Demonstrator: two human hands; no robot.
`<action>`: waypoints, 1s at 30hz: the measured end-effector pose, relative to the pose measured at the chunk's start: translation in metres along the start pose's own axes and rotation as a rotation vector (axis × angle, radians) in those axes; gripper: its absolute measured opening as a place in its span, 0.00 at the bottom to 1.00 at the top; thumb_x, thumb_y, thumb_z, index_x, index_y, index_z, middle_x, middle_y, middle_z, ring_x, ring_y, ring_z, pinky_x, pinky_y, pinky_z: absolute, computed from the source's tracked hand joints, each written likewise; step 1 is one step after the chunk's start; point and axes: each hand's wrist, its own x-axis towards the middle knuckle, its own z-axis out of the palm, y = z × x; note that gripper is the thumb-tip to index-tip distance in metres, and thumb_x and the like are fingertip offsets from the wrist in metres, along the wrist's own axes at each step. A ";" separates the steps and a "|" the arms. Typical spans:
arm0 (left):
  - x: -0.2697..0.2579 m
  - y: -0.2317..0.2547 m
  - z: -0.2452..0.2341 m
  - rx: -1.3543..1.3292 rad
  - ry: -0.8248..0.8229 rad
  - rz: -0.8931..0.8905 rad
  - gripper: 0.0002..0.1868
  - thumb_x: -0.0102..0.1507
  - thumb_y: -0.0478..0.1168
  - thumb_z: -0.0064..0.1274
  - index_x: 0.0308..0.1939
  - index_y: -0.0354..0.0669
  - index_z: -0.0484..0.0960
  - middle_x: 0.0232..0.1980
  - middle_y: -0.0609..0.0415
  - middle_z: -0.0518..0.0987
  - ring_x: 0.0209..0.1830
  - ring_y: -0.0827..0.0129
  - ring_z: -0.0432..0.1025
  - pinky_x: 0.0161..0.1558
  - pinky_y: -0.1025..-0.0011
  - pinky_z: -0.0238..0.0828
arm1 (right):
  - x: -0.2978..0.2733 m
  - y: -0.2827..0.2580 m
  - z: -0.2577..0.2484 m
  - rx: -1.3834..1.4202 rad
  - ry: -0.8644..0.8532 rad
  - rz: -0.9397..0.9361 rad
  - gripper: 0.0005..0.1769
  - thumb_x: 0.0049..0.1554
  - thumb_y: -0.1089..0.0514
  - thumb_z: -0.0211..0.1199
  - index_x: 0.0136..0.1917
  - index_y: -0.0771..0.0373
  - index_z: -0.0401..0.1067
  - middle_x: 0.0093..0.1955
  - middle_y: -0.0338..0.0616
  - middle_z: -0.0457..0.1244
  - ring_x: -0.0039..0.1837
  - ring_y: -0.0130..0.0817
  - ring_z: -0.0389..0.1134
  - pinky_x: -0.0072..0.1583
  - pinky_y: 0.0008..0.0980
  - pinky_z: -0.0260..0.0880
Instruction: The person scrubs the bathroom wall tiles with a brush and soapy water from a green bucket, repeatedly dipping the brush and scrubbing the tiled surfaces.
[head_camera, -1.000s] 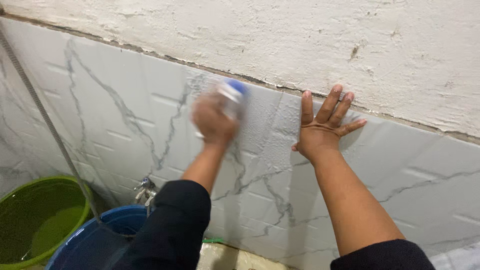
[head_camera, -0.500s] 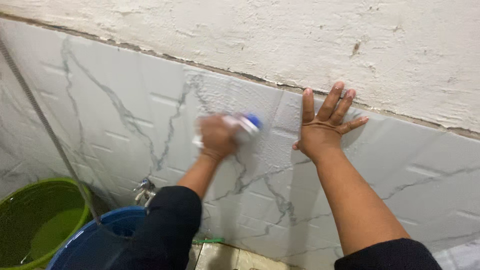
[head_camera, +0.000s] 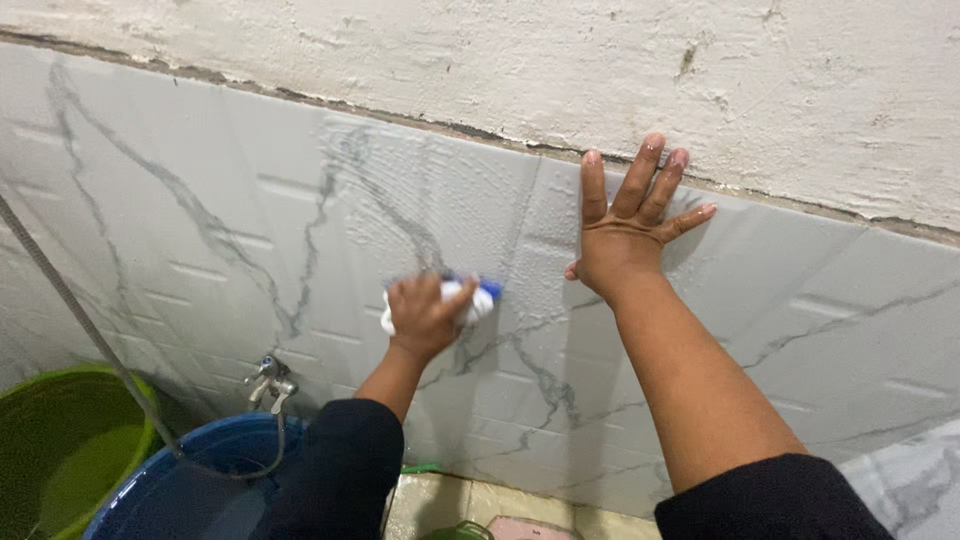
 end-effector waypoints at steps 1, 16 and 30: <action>0.021 -0.004 -0.002 0.036 0.106 -0.105 0.31 0.63 0.53 0.57 0.70 0.69 0.67 0.51 0.47 0.75 0.47 0.51 0.67 0.48 0.50 0.56 | -0.001 0.000 -0.001 0.000 0.009 -0.004 0.88 0.35 0.35 0.82 0.81 0.36 0.11 0.79 0.66 0.03 0.78 0.74 0.02 0.62 0.95 0.14; 0.020 0.006 -0.004 -0.085 -0.261 -0.023 0.18 0.70 0.50 0.51 0.64 0.79 0.74 0.55 0.53 0.78 0.46 0.60 0.71 0.51 0.51 0.63 | 0.002 0.006 0.006 0.010 0.092 -0.040 0.88 0.35 0.35 0.82 0.81 0.37 0.11 0.79 0.66 0.04 0.78 0.74 0.03 0.62 0.96 0.15; 0.130 0.080 -0.009 0.055 0.248 -0.241 0.34 0.56 0.49 0.62 0.67 0.74 0.71 0.52 0.52 0.73 0.48 0.53 0.67 0.50 0.50 0.56 | -0.001 0.028 0.029 0.049 0.279 -0.157 0.84 0.34 0.37 0.84 0.85 0.32 0.24 0.83 0.56 0.09 0.81 0.66 0.07 0.62 0.93 0.15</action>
